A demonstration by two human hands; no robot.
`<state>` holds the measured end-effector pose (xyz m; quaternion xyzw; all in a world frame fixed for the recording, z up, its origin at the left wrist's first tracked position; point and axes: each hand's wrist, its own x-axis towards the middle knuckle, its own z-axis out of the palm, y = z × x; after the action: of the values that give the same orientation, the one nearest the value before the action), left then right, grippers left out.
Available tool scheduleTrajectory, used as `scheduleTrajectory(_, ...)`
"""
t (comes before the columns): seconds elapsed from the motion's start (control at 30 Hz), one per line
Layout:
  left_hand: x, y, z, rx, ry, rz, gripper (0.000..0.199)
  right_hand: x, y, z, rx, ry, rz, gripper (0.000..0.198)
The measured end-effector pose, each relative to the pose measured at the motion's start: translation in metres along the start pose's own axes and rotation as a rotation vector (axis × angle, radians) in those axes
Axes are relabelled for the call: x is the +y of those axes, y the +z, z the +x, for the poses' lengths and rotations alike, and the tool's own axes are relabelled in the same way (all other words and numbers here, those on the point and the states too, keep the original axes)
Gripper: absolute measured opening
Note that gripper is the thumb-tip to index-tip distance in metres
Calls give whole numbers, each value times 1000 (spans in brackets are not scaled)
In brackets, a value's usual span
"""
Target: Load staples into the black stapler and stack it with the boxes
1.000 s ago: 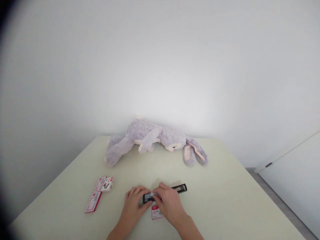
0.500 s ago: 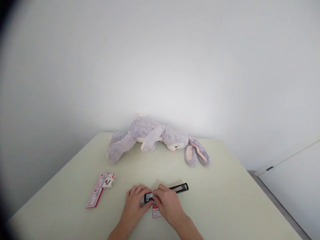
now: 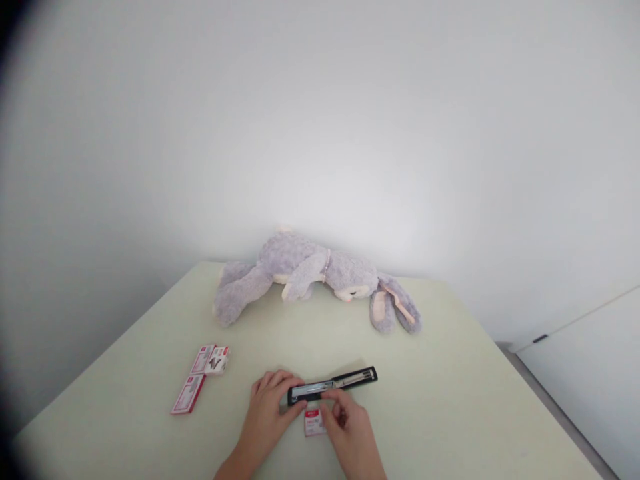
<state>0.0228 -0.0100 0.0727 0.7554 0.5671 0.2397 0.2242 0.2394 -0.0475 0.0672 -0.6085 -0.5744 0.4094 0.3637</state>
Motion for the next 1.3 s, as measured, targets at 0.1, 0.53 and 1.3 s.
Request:
scheduleTrajectory(0.1, -1, 0, 1, -7, 0, -5, 27, 20, -33, 2, 72, 87, 37, 54)
scheduleTrajectory(0.53, 2, -2, 1, -22, -6, -13, 26, -64, -42, 46, -229, -198, -224, 17)
scheduleTrajectory(1.3, 33, -14, -16, -260, 249, -77, 91, -10, -50, 67, -16, -54, -275, 34)
